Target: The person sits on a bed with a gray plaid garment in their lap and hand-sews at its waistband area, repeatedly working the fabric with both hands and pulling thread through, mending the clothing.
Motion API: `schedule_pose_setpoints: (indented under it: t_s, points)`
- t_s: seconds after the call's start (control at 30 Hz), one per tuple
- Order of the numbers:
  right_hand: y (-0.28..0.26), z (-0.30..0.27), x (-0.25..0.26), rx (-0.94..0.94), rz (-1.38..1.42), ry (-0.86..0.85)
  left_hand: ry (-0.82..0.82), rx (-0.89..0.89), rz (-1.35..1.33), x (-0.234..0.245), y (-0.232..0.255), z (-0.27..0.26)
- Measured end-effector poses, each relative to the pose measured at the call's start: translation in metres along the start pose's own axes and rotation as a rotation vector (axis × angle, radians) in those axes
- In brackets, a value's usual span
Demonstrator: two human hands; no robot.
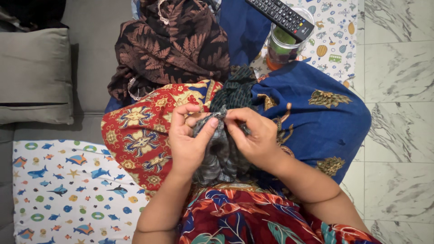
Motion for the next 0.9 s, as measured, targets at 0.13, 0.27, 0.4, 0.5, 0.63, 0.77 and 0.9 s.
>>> schedule_pose_setpoints:
  t_s: [0.13, 0.27, 0.4, 0.5, 0.63, 0.77, 0.9]
  points:
    - [-0.017, -0.002, -0.003, 0.191, -0.09, -0.025, 0.038, -0.071, 0.116, -0.004, 0.007, -0.004]
    - [-0.031, -0.003, -0.006, 0.366, -0.178, -0.069, 0.05, -0.149, 0.2, -0.004, 0.015, -0.009]
    - [-0.031, -0.003, -0.01, 0.373, -0.189, -0.139, 0.058, -0.165, 0.228, -0.003, 0.014, -0.01]
    - [-0.03, -0.006, 0.001, 0.275, 0.076, -0.105, 0.087, -0.169, 0.238, 0.001, 0.01, -0.006]
    - [-0.009, -0.01, 0.047, 0.01, 0.904, 0.037, 0.084, -0.08, 0.135, 0.015, 0.0, 0.004]
    - [0.002, -0.013, 0.092, 0.026, 1.101, 0.194, 0.047, 0.027, 0.032, 0.022, -0.01, 0.011]
    - [0.004, -0.016, 0.124, 0.122, 0.984, 0.363, 0.018, 0.08, -0.07, 0.023, -0.015, 0.014]
Point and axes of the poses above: each hand's wrist, its own z-axis towards the middle knuckle, its own x-axis out of the back of the hand, y = z × x, the point moved 8 cm from there along z, towards the middle knuckle, and after that the axes turned 9 degrees about z, right-handed, at the moved point
